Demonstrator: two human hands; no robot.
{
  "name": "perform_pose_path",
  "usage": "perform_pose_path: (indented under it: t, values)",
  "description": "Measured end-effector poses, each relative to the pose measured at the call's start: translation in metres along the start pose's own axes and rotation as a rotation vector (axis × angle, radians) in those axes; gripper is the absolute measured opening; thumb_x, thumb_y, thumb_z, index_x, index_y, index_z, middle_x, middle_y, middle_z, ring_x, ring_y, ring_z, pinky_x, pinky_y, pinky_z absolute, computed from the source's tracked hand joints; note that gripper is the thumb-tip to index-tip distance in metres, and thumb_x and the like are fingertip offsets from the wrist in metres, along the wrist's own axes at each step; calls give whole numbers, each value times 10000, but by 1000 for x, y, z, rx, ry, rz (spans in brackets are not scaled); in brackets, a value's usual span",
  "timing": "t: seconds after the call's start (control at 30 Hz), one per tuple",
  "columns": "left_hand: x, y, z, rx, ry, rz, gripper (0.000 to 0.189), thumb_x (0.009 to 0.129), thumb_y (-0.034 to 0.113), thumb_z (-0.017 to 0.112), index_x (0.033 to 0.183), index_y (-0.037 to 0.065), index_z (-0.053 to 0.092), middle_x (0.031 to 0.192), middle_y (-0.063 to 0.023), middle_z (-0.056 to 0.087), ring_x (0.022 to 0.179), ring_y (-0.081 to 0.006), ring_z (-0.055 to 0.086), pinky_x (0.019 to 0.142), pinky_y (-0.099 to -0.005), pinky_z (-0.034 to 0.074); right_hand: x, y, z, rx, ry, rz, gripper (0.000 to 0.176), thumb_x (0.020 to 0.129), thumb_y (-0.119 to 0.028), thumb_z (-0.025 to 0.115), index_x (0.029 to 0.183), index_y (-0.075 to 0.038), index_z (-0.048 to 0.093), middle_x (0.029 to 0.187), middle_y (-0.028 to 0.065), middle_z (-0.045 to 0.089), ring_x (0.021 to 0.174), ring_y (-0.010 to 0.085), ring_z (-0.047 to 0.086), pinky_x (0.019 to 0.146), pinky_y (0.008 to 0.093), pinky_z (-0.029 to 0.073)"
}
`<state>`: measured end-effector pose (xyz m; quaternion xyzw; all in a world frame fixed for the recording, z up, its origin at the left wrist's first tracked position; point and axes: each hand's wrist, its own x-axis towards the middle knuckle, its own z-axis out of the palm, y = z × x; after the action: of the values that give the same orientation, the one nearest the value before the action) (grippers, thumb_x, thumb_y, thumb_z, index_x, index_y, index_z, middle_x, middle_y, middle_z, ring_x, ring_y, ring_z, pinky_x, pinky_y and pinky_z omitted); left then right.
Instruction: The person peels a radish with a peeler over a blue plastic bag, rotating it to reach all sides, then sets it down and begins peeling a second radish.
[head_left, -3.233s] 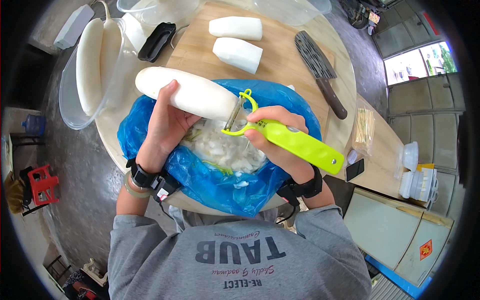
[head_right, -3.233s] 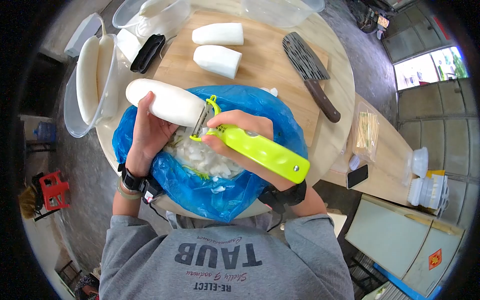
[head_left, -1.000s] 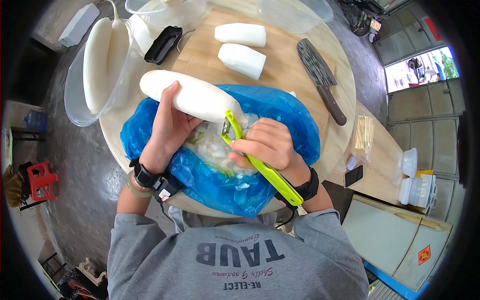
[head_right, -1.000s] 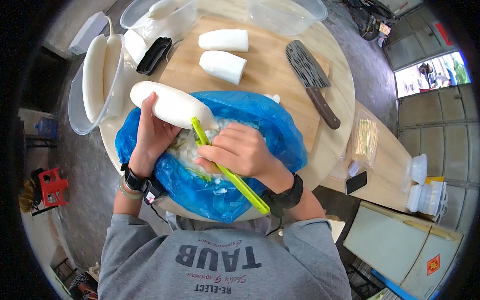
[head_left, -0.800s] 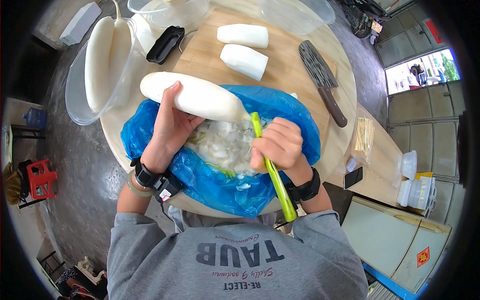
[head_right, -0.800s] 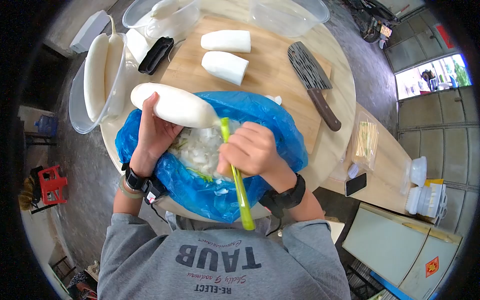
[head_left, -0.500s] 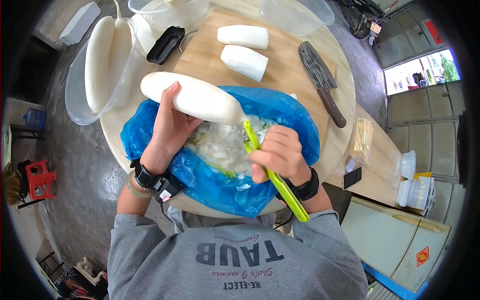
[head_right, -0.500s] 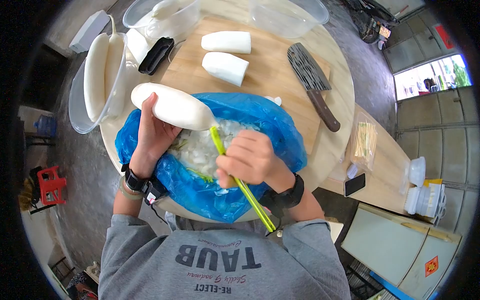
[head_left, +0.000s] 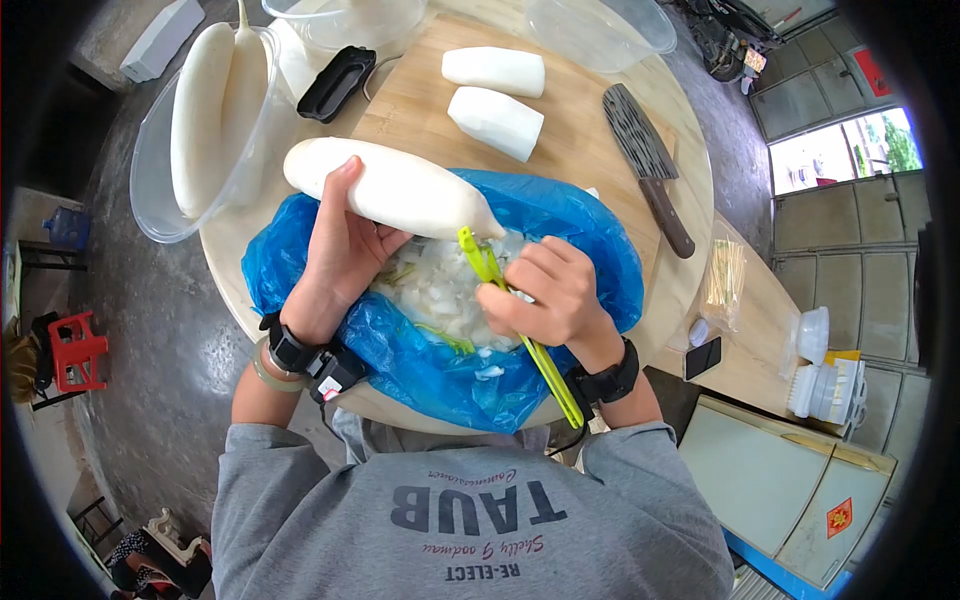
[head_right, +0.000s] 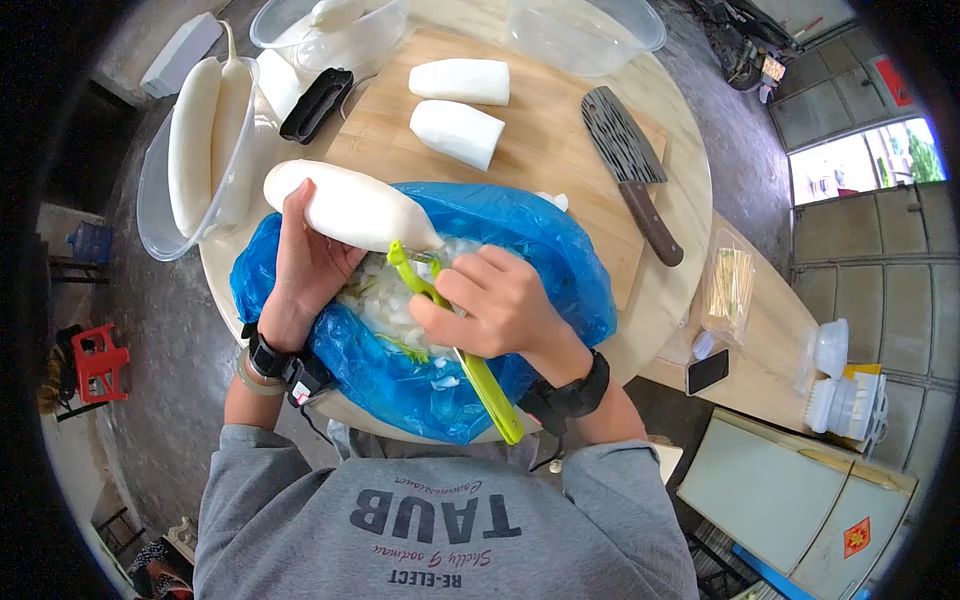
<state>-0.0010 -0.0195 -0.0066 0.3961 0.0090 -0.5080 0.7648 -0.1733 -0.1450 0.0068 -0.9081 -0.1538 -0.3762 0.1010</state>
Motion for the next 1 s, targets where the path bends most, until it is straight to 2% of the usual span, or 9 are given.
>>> perform_pose_path:
  t: [0.17, 0.23, 0.37, 0.4, 0.5, 0.67, 0.87, 0.97, 1.0]
  values:
    - [4, -3, -6, 43, 33, 1, 502, 817, 437, 493, 1120, 38, 450, 1034, -87, 578, 934, -200, 586, 833, -329, 472, -4, 7, -3, -83, 103, 110, 101, 621, -91, 602, 701, -87, 540, 567, 9, 438, 480, 150, 450, 439, 251, 333]
    - [-2, -2, 0, -50, 45, 43, 503, 818, 433, 493, 1122, 34, 447, 1043, -92, 574, 950, -208, 580, 844, -335, 465, -7, 12, -10, -163, 156, 196, 75, 609, -59, 583, 664, -80, 537, 529, 16, 430, 453, 160, 445, 433, 257, 334]
    - [-3, -1, 0, -64, 20, 36, 506, 820, 425, 490, 1131, 30, 439, 1062, -102, 566, 986, -226, 562, 874, -353, 446, -8, 11, -16, 37, 306, 332, 9, 627, -50, 532, 621, -49, 539, 487, 47, 459, 400, 196, 421, 391, 291, 332]
    - [-3, -1, 0, -44, 27, 36, 505, 821, 425, 489, 1132, 30, 439, 1063, -102, 566, 988, -226, 562, 875, -354, 445, -7, 10, -12, 91, 317, 288, 17, 638, -60, 540, 639, -44, 547, 488, 48, 465, 396, 192, 428, 388, 286, 336]
    - [-1, -2, 1, -9, 32, 29, 504, 821, 427, 486, 1130, 31, 441, 1066, -103, 565, 991, -223, 561, 875, -353, 444, -3, 4, -10, 240, 309, 269, 46, 670, -86, 563, 657, -42, 557, 489, 45, 466, 390, 186, 425, 384, 279, 330]
    - [0, -1, 0, 12, 26, -3, 508, 818, 437, 488, 1124, 33, 448, 1066, -102, 566, 981, -210, 566, 864, -343, 447, 0, -1, -5, 357, 205, 320, 145, 669, -156, 671, 729, -48, 595, 538, 60, 541, 457, 200, 547, 448, 263, 436]
    - [0, -2, -1, 15, 14, -11, 522, 810, 438, 498, 1128, 27, 443, 1071, -103, 561, 994, -214, 556, 880, -355, 435, 2, -2, 2, 297, 273, 343, 60, 638, -64, 616, 656, -47, 561, 512, 53, 521, 417, 202, 512, 419, 263, 410]
    - [0, -4, -2, -9, 31, 16, 527, 811, 431, 497, 1135, 20, 435, 1093, -111, 547, 1017, -223, 543, 885, -359, 432, -8, 8, -4, 114, 250, 321, 94, 583, -10, 589, 592, -74, 520, 493, 40, 490, 411, 193, 494, 399, 266, 390]
    - [0, -2, -3, -39, -6, 21, 527, 812, 428, 495, 1137, 18, 432, 1099, -113, 542, 1023, -226, 539, 887, -359, 432, -9, 10, -4, 98, 253, 402, 93, 587, 2, 549, 568, -71, 495, 482, 42, 475, 403, 199, 481, 399, 275, 387]
